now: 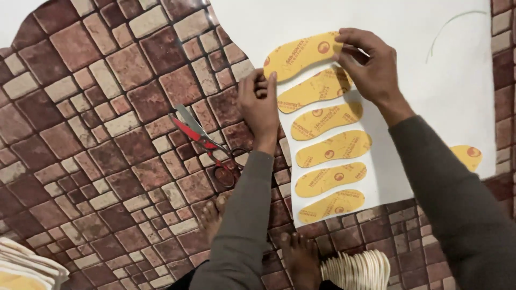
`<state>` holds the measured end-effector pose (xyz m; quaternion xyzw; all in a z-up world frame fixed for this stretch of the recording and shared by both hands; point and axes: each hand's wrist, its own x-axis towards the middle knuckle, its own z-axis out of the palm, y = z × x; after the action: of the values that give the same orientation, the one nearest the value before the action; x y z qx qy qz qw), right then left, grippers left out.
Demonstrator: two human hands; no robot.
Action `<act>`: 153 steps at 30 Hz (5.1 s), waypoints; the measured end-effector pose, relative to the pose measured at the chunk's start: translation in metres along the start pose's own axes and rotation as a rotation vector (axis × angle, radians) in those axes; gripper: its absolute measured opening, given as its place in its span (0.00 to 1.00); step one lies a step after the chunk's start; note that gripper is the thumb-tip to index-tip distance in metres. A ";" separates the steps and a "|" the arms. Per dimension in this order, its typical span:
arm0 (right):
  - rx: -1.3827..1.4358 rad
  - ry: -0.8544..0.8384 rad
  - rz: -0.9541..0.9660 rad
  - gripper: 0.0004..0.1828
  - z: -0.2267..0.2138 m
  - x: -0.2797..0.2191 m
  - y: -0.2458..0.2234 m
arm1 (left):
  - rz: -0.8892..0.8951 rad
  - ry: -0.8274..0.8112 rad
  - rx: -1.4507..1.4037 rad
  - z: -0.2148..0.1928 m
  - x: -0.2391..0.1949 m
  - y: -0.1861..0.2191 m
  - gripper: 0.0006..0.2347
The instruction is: The person cuts yellow insoles from a sheet using scissors. They then arrange the cut insoles on a white surface and proceed to cut the sheet along the edges of the insoles.
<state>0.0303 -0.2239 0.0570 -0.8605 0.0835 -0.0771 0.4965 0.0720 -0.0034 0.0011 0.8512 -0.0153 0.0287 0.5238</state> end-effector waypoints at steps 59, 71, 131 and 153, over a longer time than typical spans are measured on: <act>-0.254 -0.039 -0.326 0.12 -0.009 -0.009 0.044 | 0.210 0.086 0.065 0.005 -0.002 -0.003 0.05; -0.491 0.042 0.019 0.19 -0.041 -0.089 0.008 | 0.035 -0.002 -0.057 -0.001 -0.016 0.032 0.05; -0.332 -0.154 -0.543 0.16 -0.008 0.076 0.076 | 0.169 0.184 0.068 0.025 0.049 -0.016 0.13; -0.473 -0.129 -0.575 0.17 -0.005 0.076 0.087 | 0.009 0.199 -0.007 0.023 0.047 -0.002 0.20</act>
<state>0.0980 -0.2877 -0.0125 -0.9427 -0.1775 -0.1377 0.2466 0.1196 -0.0230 -0.0079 0.8422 0.0329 0.1155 0.5257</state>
